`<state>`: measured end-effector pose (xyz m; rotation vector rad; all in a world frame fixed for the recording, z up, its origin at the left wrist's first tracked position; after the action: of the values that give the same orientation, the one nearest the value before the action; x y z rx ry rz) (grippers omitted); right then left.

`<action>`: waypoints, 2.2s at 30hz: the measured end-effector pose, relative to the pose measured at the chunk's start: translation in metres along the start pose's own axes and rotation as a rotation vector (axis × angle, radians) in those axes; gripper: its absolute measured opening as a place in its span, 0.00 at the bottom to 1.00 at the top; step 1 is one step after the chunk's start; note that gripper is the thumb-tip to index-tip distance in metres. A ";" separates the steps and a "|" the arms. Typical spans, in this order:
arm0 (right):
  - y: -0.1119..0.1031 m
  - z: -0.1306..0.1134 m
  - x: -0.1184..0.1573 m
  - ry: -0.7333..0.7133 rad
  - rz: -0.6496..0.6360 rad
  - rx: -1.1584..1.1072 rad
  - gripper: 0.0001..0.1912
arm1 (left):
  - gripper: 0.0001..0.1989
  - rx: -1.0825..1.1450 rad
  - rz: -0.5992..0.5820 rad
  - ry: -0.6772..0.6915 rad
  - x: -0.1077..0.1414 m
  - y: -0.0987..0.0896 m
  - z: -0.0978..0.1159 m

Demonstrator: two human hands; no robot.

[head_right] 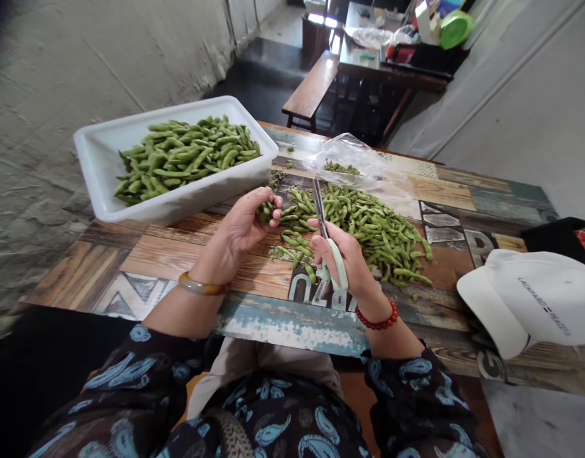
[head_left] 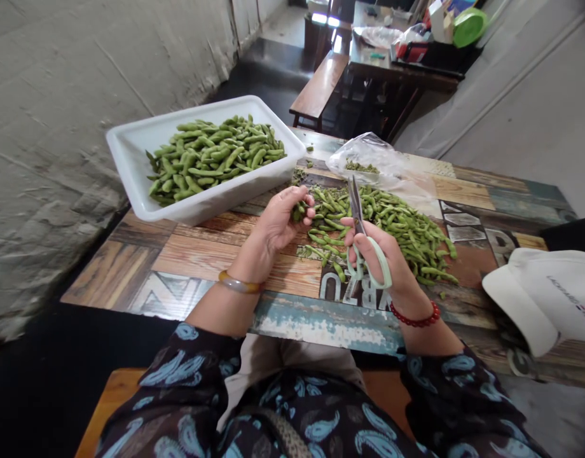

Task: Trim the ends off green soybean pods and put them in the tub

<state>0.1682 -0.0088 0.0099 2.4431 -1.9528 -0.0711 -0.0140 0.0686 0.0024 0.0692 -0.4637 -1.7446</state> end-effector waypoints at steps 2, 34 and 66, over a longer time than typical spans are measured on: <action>0.000 0.000 0.000 -0.005 -0.004 0.017 0.28 | 0.12 -0.170 -0.036 0.031 0.000 0.002 -0.002; 0.002 -0.004 -0.005 -0.017 -0.030 0.109 0.27 | 0.12 -0.287 -0.118 0.101 0.004 0.006 0.002; 0.011 -0.003 -0.004 -0.047 -0.174 0.271 0.25 | 0.18 -0.339 -0.177 0.015 0.009 0.012 -0.003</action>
<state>0.1573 -0.0077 0.0138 2.8012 -1.8731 0.1460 -0.0037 0.0571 0.0057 -0.1214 -0.1491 -1.9728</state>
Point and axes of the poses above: each hand's wrist, its own x-axis away from the middle knuckle, its own y-axis out of the palm, z = x × y, the point moved 5 cm from there along -x, towards the middle knuckle, and after that the axes turned 12 degrees about -x, right-handed, at the moved point
